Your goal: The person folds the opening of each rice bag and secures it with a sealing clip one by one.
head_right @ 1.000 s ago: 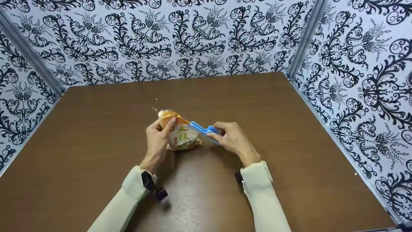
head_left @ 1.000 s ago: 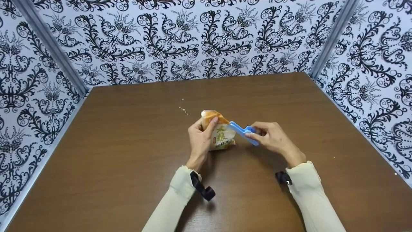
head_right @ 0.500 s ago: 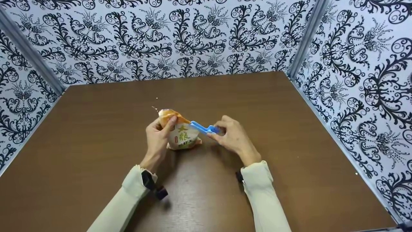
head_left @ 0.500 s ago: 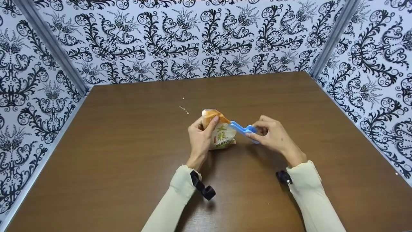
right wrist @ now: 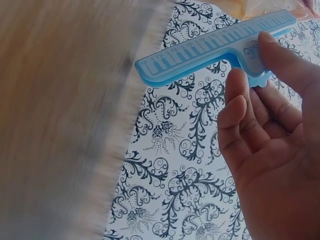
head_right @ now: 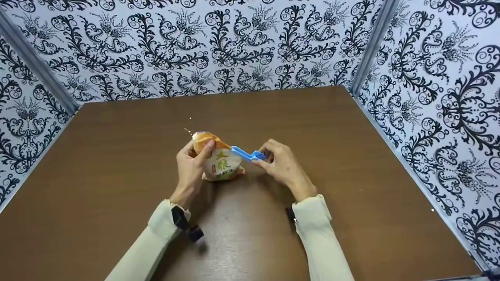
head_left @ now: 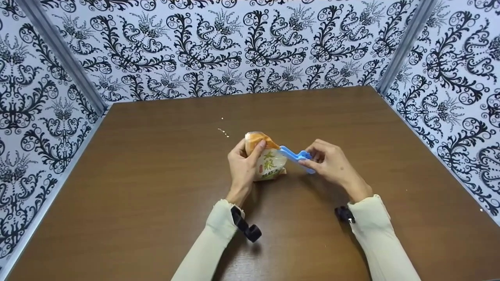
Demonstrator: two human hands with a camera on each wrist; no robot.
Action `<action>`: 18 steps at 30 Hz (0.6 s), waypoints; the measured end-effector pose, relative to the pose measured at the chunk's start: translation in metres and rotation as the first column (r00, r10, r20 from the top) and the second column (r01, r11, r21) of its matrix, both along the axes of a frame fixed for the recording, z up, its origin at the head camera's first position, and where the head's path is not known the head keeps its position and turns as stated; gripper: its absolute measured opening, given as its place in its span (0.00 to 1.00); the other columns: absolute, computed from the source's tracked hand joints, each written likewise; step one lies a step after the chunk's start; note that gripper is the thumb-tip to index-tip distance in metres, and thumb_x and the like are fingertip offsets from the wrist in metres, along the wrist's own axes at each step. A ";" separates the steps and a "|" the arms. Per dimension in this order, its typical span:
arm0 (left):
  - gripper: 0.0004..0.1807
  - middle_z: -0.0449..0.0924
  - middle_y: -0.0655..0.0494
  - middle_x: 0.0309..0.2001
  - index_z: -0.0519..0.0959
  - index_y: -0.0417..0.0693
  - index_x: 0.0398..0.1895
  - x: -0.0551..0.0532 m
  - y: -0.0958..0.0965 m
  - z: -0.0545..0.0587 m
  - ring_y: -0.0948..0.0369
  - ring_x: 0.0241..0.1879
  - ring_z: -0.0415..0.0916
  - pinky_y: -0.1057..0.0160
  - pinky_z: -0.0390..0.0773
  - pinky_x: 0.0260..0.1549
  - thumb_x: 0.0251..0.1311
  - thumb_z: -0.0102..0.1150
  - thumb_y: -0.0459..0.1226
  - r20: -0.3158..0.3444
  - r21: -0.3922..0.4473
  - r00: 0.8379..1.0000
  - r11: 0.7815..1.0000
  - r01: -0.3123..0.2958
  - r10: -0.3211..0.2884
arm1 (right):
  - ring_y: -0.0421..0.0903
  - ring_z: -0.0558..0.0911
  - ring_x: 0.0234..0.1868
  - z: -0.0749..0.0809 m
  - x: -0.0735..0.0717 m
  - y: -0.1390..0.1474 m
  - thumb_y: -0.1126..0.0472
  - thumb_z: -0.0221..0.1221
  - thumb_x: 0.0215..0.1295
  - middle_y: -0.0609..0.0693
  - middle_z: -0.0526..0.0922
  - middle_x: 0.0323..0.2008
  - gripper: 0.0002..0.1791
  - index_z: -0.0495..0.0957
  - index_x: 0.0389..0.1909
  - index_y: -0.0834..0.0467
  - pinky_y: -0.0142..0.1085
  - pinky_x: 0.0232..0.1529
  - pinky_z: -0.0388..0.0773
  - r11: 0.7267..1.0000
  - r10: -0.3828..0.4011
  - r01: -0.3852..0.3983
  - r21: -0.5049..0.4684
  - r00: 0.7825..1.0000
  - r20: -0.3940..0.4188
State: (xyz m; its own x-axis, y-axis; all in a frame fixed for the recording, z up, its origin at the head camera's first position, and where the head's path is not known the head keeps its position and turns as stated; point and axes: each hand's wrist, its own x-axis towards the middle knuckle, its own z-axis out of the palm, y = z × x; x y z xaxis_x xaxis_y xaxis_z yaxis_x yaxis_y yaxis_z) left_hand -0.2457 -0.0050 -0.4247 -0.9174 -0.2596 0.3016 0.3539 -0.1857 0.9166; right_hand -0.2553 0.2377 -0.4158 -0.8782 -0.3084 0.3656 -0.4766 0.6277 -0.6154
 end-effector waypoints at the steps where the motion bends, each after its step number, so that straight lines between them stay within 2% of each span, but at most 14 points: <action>1: 0.11 0.88 0.56 0.32 0.86 0.36 0.45 0.000 0.000 0.000 0.64 0.30 0.81 0.67 0.80 0.31 0.62 0.71 0.33 0.000 0.001 1.000 1.000 0.002 -0.002 | 0.41 0.76 0.31 0.000 0.001 0.000 0.59 0.74 0.61 0.51 0.82 0.33 0.10 0.85 0.39 0.59 0.26 0.33 0.74 1.000 0.002 -0.002 0.003 1.000 0.001; 8: 0.11 0.88 0.55 0.31 0.87 0.36 0.44 0.000 -0.001 0.000 0.64 0.29 0.81 0.67 0.79 0.30 0.62 0.72 0.34 0.008 0.005 1.000 1.000 0.004 -0.004 | 0.41 0.77 0.29 0.003 0.003 -0.002 0.59 0.73 0.63 0.51 0.83 0.33 0.10 0.84 0.39 0.59 0.27 0.30 0.75 1.000 -0.008 0.008 0.029 1.000 -0.002; 18: 0.09 0.86 0.61 0.29 0.87 0.36 0.40 0.000 0.000 0.001 0.65 0.28 0.79 0.68 0.76 0.28 0.62 0.72 0.34 0.006 0.017 1.000 1.000 0.003 -0.003 | 0.40 0.77 0.27 0.005 0.005 -0.004 0.58 0.73 0.63 0.51 0.85 0.32 0.09 0.85 0.38 0.57 0.27 0.28 0.74 1.000 -0.009 0.010 0.022 1.000 -0.009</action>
